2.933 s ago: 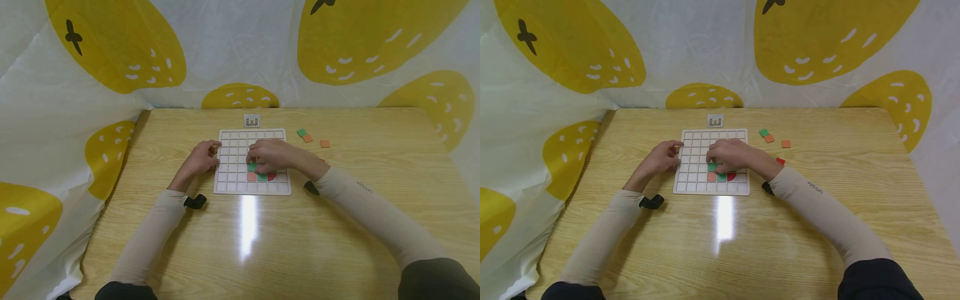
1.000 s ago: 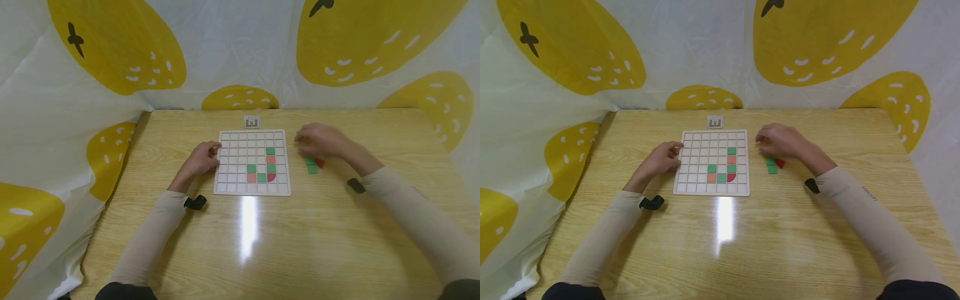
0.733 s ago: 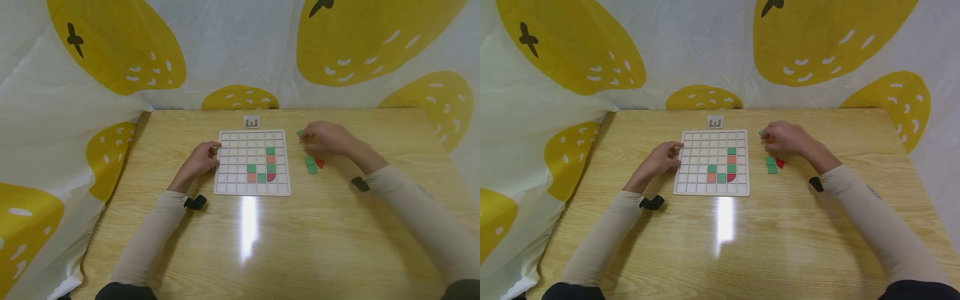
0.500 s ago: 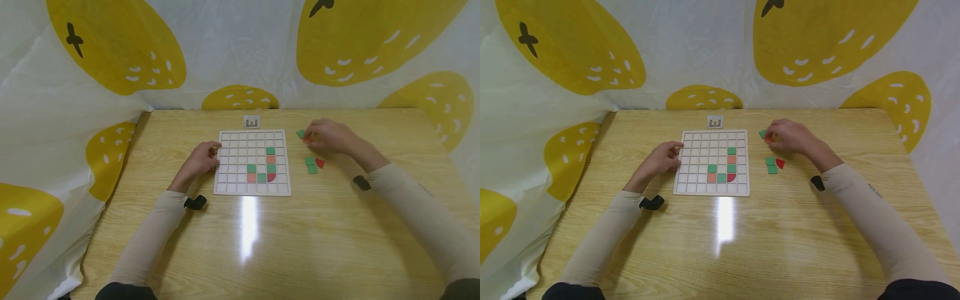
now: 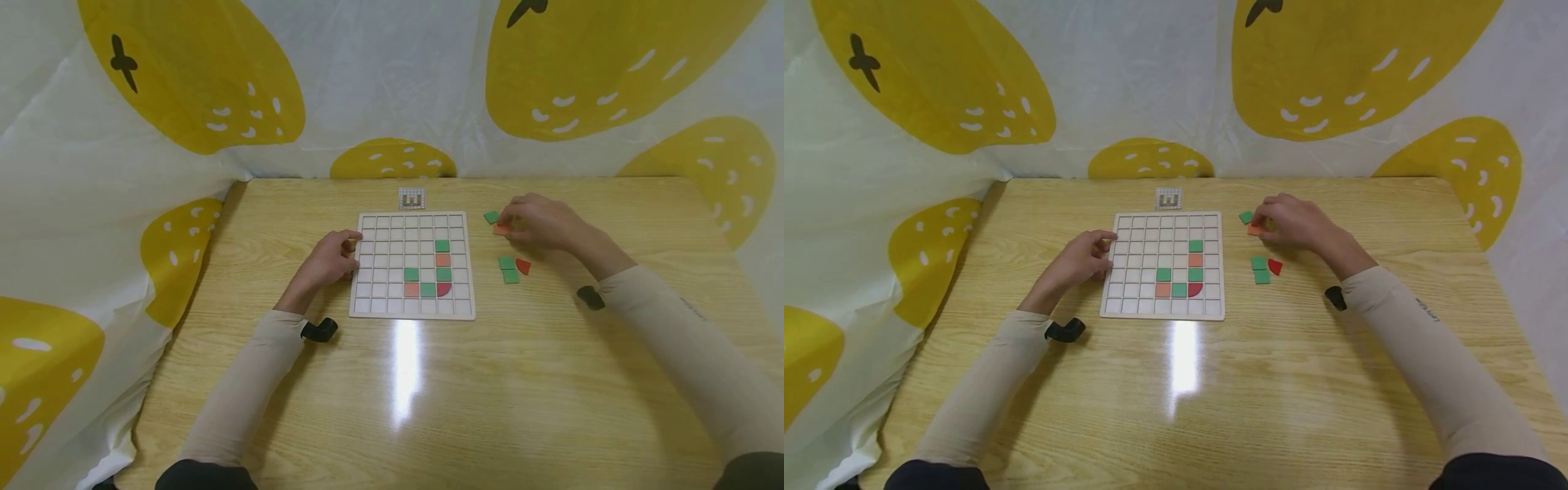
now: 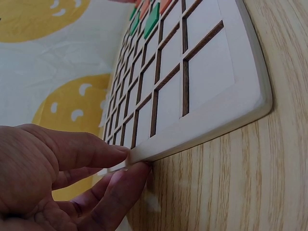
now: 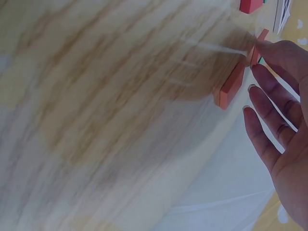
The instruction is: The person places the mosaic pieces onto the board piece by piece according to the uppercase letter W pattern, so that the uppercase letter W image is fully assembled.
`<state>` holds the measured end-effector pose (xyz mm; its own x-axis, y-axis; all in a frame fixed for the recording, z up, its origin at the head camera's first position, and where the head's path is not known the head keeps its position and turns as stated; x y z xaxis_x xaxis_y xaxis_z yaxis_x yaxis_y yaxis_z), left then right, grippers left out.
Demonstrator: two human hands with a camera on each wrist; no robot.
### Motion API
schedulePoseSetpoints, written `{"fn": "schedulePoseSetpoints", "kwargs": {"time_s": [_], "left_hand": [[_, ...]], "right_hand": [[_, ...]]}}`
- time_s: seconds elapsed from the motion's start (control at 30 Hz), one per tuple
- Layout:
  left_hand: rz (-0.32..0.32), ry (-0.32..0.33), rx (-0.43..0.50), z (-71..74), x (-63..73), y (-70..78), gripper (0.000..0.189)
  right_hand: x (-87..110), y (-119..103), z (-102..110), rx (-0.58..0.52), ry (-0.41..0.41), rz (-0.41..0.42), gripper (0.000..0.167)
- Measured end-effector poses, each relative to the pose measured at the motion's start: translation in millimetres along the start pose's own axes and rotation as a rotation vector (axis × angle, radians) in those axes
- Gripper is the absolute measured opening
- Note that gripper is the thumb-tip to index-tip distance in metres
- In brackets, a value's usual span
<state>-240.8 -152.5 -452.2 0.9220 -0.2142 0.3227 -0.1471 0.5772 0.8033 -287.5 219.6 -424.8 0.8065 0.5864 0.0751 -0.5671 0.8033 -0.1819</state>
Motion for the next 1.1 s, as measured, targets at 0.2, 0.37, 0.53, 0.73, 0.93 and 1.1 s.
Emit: {"fn": "schedulePoseSetpoints", "kwargs": {"time_s": [0.2, 0.37, 0.53, 0.73, 0.93, 1.1], "left_hand": [[-0.001, 0.002, 0.008, 0.3, 0.2, 1.1, 0.059], [-0.004, 0.003, 0.000, 0.5, 0.4, 1.5, 0.059], [-0.006, 0.004, 0.004, 1.2, 0.9, 2.7, 0.058], [-0.002, 0.000, 0.000, 1.2, 1.4, 3.1, 0.058], [0.008, 0.000, -0.001, 0.5, 1.1, 1.0, 0.058], [0.005, 0.000, 0.004, 0.4, 1.7, 1.4, 0.058]], "right_hand": [[-1.5, -1.9, 0.7, 0.004, -0.002, 0.006, 0.020], [-3.1, -4.1, 0.6, 0.017, -0.013, 0.005, 0.020], [-5.3, -4.5, 0.2, 0.026, -0.028, -0.019, 0.020], [-6.8, -4.8, -1.9, 0.026, -0.042, -0.029, 0.020], [-7.3, -5.4, -2.5, 0.018, -0.056, -0.041, 0.020], [-8.6, -4.2, -3.5, 0.018, -0.054, -0.042, 0.019]]}}
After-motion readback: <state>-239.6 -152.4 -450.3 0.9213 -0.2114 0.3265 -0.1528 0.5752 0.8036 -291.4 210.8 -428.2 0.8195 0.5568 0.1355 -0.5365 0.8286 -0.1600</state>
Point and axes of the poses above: each hand's wrist, its own x-axis away from the middle knuckle, its own z-axis out of the back of the hand, y = z × x, the point moved 7 cm from there along -x, towards the middle knuckle, and after that the axes turned 5 degrees about x, right-handed, at the moved point
